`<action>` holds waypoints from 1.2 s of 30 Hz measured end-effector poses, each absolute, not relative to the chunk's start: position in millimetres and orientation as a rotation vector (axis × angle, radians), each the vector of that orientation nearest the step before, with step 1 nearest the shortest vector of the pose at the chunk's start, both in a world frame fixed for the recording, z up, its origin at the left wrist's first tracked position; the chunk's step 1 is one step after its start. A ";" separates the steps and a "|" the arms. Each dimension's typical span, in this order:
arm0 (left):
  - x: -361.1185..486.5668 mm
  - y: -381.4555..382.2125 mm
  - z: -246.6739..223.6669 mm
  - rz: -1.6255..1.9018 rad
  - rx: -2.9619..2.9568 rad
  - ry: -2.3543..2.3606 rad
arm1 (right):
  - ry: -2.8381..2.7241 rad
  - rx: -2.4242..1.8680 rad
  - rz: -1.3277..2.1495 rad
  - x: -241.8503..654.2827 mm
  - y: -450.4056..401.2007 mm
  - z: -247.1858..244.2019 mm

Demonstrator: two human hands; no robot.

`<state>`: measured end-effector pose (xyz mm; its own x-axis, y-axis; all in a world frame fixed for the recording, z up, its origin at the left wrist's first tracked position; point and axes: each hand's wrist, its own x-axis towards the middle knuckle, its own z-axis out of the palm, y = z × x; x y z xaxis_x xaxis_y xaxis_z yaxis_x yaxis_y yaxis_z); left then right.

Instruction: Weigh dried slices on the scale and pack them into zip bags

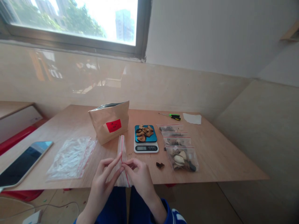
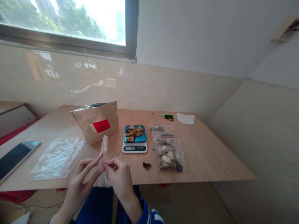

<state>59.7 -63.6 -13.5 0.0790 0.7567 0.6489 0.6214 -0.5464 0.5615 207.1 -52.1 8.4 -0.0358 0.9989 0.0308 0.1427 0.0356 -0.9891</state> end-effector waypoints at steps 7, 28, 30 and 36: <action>57.7 -43.3 -18.7 1.509 2.095 1.219 | -1.330 -1.206 1.260 212.9 -39.8 13.5; 25.7 -19.0 3.7 1.779 2.019 1.631 | -1.928 -1.298 0.631 331.4 39.6 54.6; 32.6 -13.4 3.7 1.768 2.025 1.638 | -2.145 -1.346 0.542 330.1 60.7 48.2; 61.8 -1.9 0.6 1.649 1.792 1.598 | -2.469 -1.416 0.395 302.2 93.0 12.0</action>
<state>61.8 -1.9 0.6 -0.2268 0.7947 0.5631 0.5380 -0.3797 0.7526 302.2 93.0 12.0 -0.4874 0.8681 0.0946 0.7951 0.4860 -0.3628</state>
